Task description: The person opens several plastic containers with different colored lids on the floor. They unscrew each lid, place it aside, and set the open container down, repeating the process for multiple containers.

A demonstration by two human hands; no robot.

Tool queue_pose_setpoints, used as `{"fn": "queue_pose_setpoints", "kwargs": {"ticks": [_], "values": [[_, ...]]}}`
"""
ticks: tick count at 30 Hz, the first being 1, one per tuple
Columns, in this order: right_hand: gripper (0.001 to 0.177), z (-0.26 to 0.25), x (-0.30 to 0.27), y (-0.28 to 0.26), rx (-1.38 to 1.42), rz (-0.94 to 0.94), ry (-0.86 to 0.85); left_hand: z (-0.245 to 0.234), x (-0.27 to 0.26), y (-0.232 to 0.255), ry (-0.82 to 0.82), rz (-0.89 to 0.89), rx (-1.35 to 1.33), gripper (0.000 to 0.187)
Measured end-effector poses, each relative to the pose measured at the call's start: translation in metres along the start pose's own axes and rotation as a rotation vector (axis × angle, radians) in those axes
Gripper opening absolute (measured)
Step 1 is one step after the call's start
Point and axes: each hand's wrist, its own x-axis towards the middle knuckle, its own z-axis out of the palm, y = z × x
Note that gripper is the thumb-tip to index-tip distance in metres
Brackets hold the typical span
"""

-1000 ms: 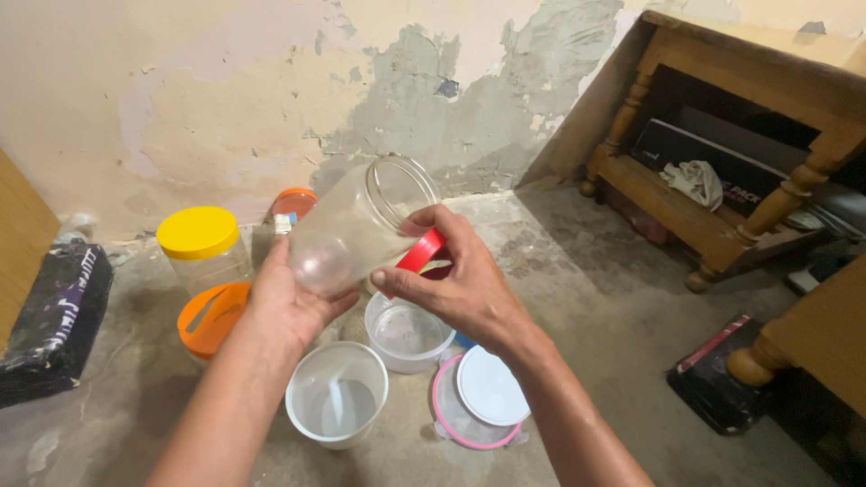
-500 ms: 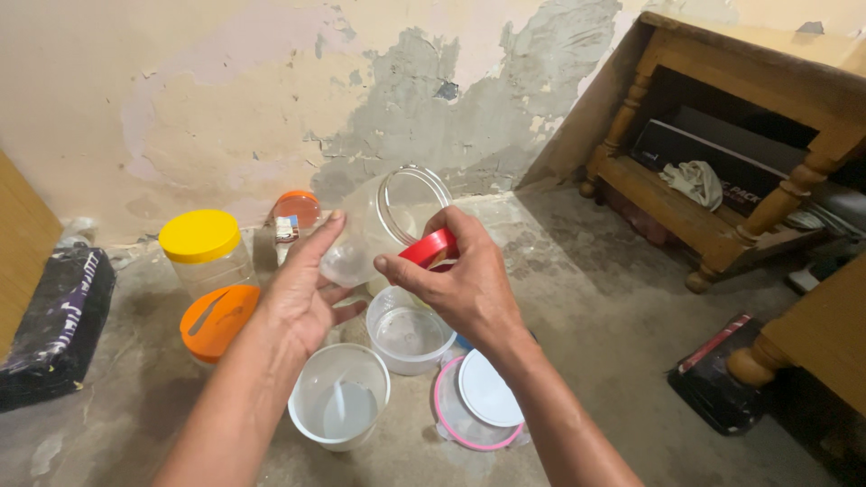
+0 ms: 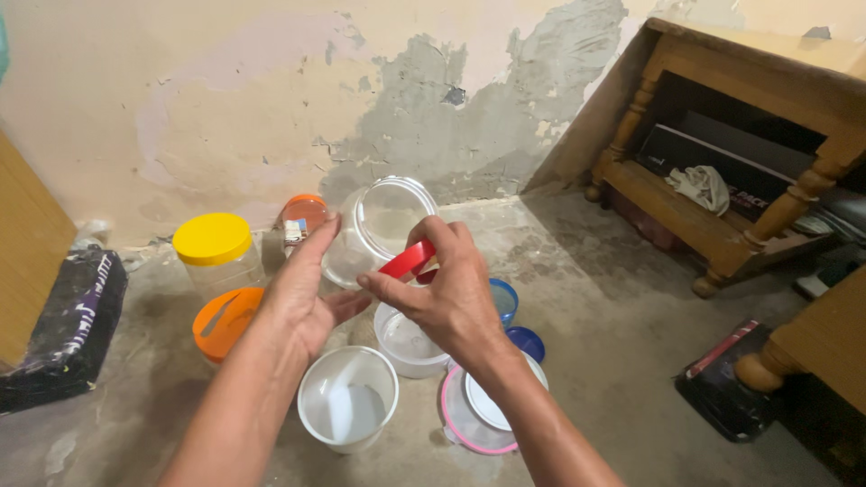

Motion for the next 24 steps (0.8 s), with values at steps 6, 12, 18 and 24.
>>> {"fn": "queue_pose_setpoints", "kwargs": {"ticks": [6,12,18,24], "values": [[0.061,0.012,0.001,-0.003,-0.026,-0.048,-0.012,-0.009,-0.002,0.008,0.029,0.133,0.277,0.057],[0.059,0.018,0.005,-0.004,-0.036,-0.044,0.004,-0.021,0.004,0.004,-0.017,0.214,0.315,0.055],[0.057,0.018,0.007,-0.002,0.005,0.013,-0.005,-0.03,0.007,0.003,-0.051,0.402,0.535,0.079],[0.055,0.022,0.005,-0.006,0.062,0.03,-0.04,-0.03,0.003,-0.004,0.045,0.576,0.85,0.109]]}}
